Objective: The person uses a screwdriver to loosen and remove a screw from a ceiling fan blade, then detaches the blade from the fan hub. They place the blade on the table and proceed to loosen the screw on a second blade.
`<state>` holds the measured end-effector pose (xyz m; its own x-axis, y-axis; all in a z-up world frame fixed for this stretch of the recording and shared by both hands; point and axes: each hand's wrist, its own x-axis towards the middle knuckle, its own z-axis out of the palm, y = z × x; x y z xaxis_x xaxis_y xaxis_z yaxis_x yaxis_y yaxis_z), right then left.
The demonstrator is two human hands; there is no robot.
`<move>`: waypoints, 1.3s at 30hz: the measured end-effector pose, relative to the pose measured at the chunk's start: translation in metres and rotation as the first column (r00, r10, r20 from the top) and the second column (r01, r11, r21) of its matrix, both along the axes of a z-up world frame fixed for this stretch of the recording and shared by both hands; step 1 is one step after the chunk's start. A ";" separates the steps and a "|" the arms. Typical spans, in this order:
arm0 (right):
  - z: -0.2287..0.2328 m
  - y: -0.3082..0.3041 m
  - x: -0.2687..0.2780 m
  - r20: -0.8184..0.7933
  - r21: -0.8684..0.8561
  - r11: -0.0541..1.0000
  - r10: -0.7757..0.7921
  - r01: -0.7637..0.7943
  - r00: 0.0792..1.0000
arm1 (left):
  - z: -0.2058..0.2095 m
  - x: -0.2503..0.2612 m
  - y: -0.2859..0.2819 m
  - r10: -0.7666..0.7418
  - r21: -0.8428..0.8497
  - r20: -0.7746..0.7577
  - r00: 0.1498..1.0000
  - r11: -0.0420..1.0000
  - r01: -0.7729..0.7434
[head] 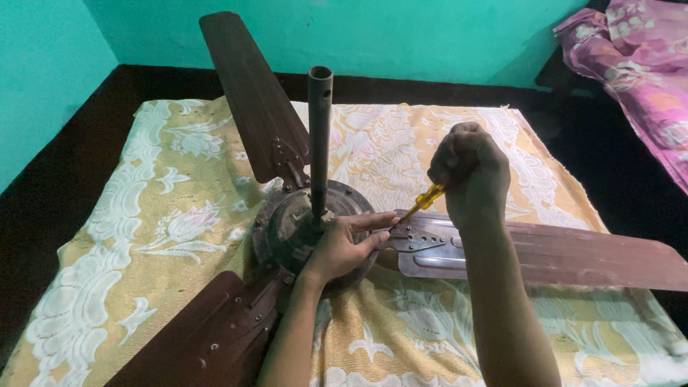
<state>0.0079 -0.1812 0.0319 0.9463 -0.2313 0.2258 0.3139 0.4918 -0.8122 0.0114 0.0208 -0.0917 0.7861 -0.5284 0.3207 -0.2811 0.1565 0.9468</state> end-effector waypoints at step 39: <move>-0.004 0.056 -0.024 0.536 -0.548 0.604 -0.278 0.579 0.797 | 0.102 -0.019 -0.018 0.400 0.087 0.323 0.858 0.890 -0.448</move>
<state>-0.0164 -0.1256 0.0281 0.5814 -0.2337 0.7793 0.6747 -0.3967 -0.6224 -0.0078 0.0029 0.0104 0.8299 -0.2259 0.5101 -0.5503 -0.1812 0.8151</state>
